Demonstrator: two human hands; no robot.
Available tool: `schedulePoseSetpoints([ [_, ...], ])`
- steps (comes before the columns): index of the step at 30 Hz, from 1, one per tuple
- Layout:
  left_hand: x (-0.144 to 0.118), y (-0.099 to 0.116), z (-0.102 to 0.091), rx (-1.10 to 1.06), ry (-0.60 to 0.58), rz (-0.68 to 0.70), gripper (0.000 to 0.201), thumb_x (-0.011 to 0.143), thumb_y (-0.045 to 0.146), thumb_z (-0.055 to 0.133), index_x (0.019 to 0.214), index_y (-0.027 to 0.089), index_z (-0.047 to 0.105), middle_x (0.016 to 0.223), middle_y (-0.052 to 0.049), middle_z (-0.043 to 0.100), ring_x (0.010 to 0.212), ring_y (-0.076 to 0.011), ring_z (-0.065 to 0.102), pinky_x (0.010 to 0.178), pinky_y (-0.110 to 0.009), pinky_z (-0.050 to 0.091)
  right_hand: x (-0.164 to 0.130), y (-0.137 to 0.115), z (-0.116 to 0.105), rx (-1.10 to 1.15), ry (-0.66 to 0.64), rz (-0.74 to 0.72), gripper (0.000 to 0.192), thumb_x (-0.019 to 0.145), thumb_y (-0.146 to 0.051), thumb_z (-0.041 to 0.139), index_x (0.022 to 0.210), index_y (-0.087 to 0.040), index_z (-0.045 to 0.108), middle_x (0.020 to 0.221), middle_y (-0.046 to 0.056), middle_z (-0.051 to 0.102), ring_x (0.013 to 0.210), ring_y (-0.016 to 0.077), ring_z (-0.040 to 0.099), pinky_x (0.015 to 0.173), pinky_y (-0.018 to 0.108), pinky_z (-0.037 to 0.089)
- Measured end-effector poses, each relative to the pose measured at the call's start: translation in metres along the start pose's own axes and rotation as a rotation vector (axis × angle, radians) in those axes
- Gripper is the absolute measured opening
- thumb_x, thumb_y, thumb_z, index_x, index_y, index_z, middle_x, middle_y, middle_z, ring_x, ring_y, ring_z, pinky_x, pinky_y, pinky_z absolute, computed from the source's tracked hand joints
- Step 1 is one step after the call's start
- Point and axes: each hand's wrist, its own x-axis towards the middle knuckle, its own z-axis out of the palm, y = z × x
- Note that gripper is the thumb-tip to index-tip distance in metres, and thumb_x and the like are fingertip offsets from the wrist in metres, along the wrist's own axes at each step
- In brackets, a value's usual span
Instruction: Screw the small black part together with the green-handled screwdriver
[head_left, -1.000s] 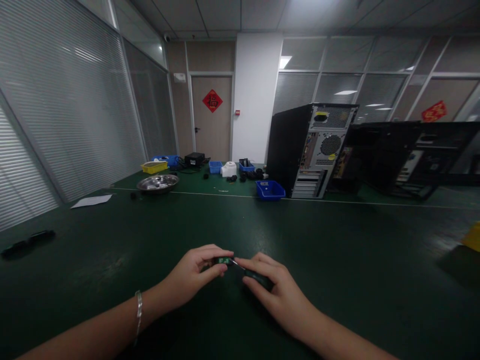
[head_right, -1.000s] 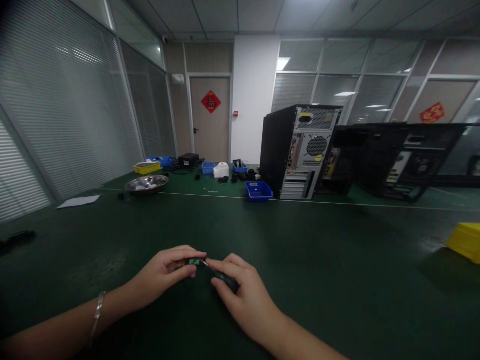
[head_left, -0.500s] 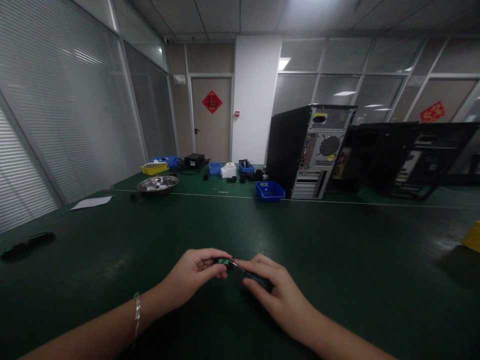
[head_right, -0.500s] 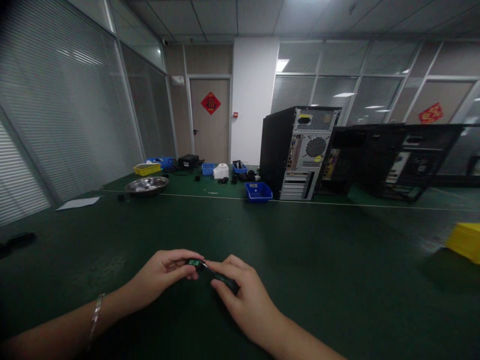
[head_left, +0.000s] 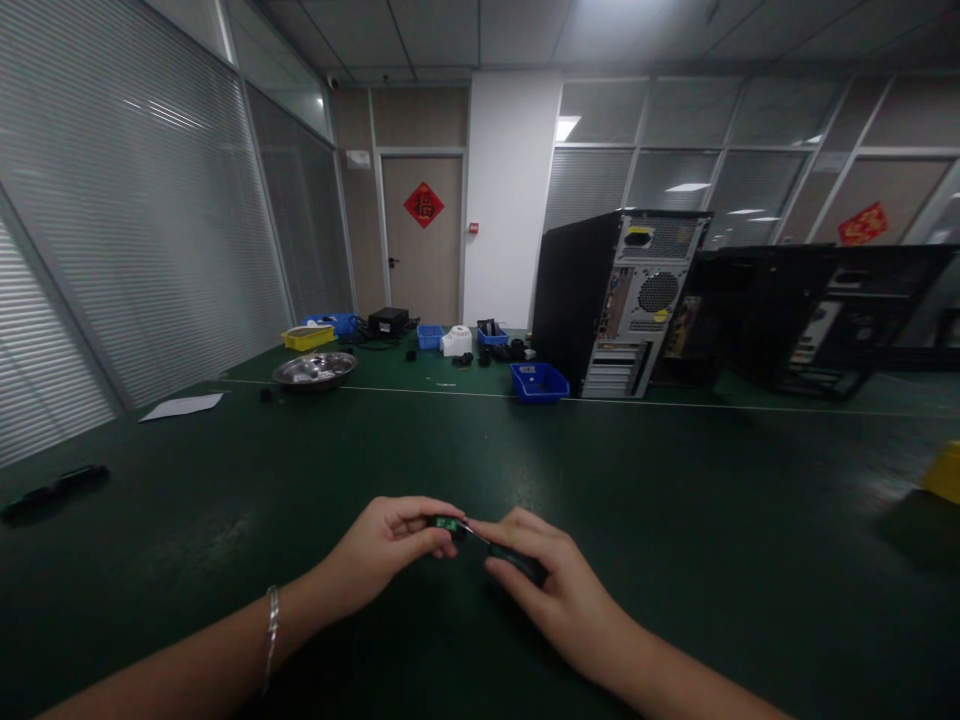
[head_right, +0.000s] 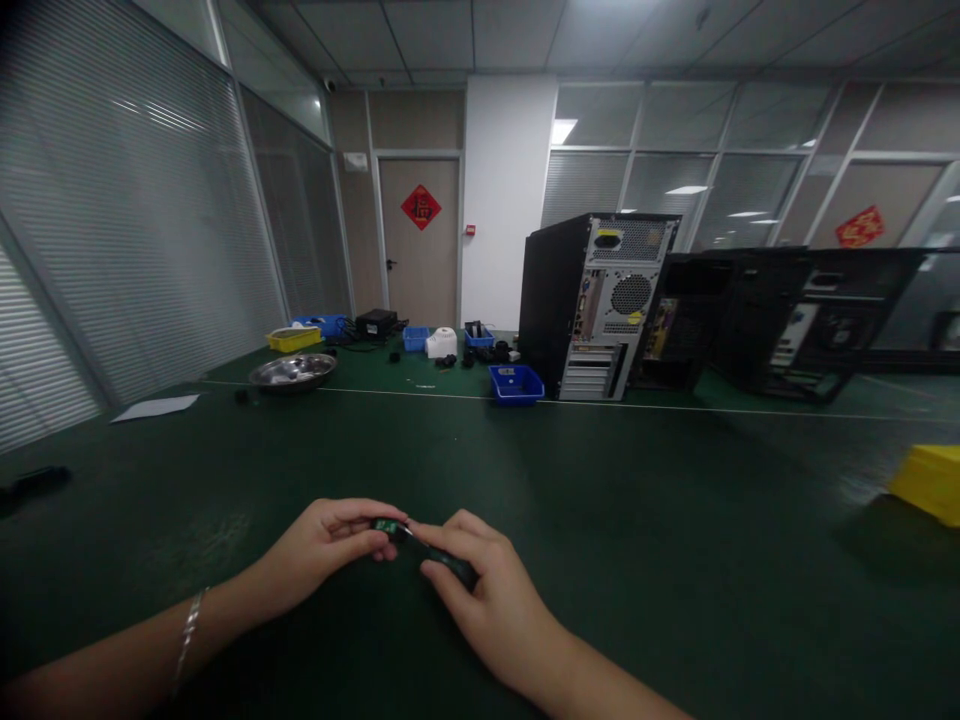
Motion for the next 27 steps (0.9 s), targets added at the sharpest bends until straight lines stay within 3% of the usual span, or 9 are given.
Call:
schedulePoseSetpoints([
  [12,0.003,-0.0022,-0.0005,-0.097,-0.001,-0.044,0.025,0.08,0.021,0.07,0.105,0.017,0.073,0.079,-0.003,0.074,0.073,-0.0151,0.063,0.073,-0.028,0.048,-0.0003,0.0002,-0.0007,-0.015,0.005,0.001,0.039,0.092,-0.014,0.057,0.129,-0.026,0.06,0.091,0.004,0.061,0.083,0.0184,0.059,0.074,0.03,0.046],
  [27,0.0005,-0.0023,0.0017,-0.432,-0.019,-0.152,0.023,0.076,0.018,0.075,0.098,0.012,0.074,0.08,-0.008,0.075,0.076,-0.0159,0.065,0.074,-0.027,0.046,-0.0011,0.002,0.001,-0.068,-0.003,-0.022,0.041,0.092,-0.015,0.057,0.131,-0.028,0.059,0.093,0.004,0.061,0.084,0.0184,0.059,0.076,0.03,0.048],
])
